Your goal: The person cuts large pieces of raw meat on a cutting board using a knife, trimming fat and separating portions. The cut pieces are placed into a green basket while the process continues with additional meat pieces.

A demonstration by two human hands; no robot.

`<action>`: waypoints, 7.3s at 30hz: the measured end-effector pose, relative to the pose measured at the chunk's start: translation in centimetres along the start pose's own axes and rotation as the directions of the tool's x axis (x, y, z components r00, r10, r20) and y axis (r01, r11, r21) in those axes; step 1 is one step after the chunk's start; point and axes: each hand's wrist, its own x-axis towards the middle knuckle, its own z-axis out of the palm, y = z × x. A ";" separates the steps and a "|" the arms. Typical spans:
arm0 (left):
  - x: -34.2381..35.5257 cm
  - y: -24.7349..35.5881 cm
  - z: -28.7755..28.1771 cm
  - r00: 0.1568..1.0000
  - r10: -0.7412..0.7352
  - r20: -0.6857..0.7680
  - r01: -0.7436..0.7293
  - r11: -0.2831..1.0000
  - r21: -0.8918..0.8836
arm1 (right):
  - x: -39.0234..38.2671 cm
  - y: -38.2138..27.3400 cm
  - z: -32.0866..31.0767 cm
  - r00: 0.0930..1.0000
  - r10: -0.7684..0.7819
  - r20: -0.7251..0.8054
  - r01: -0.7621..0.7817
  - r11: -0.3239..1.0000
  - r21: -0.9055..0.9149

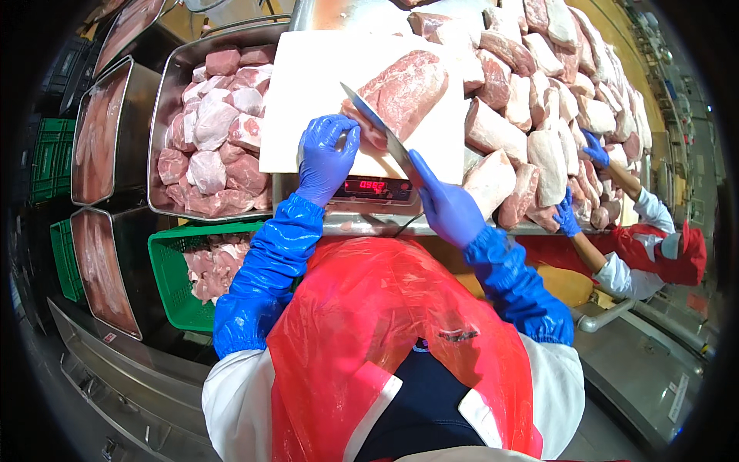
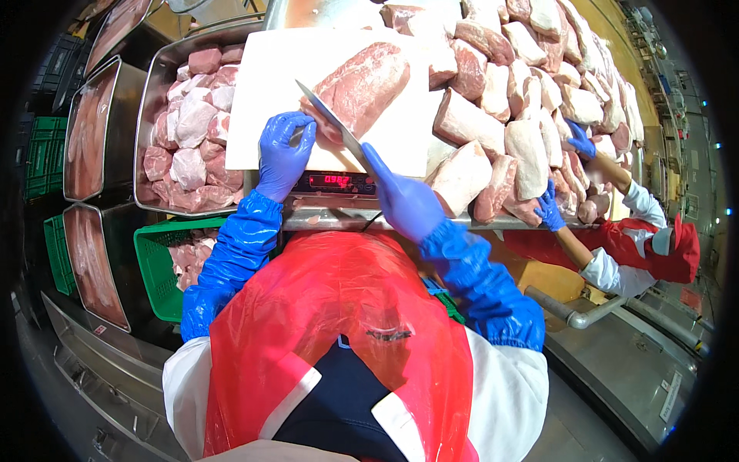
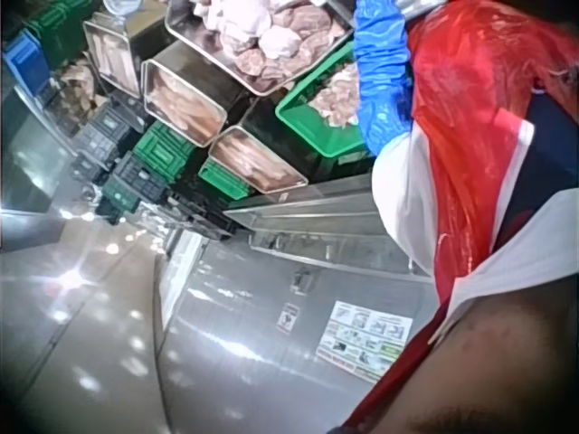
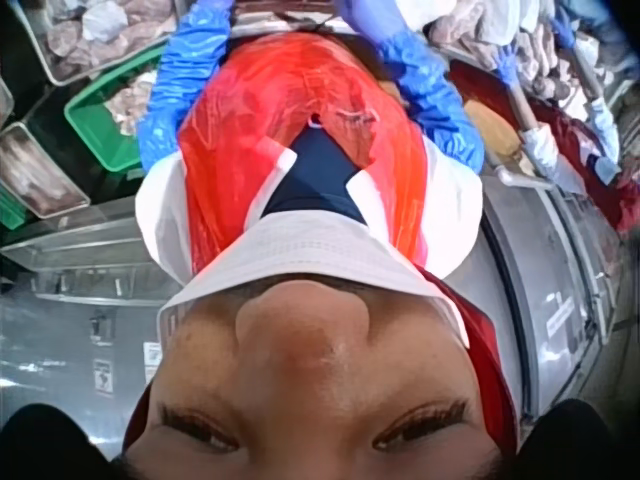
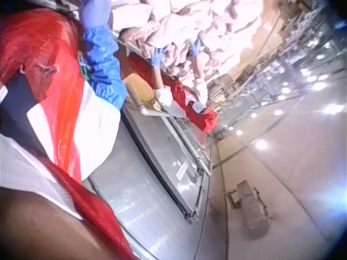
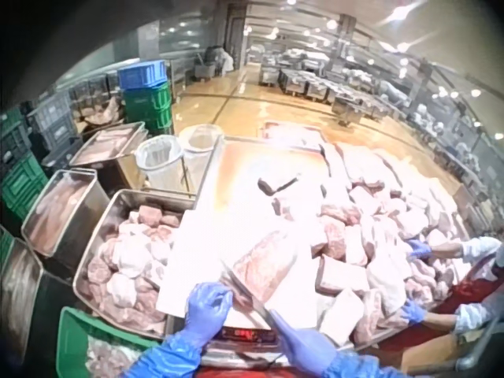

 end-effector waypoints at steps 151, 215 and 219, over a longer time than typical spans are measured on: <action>16.8 -3.7 4.1 0.756 -0.030 0.654 -0.187 0.948 0.259 | 4.1 -6.3 3.9 0.859 0.512 -0.018 -0.051 0.121 0.991; -2.9 1.1 -1.3 0.974 0.081 -0.211 -0.050 0.988 0.145 | -7.5 -1.1 -5.1 0.976 -0.045 0.214 0.142 0.874 -0.464; -2.6 1.4 -1.1 0.992 0.126 0.010 -0.125 0.964 0.236 | -4.7 -2.5 -4.5 0.958 -0.204 -0.201 0.195 0.979 -0.063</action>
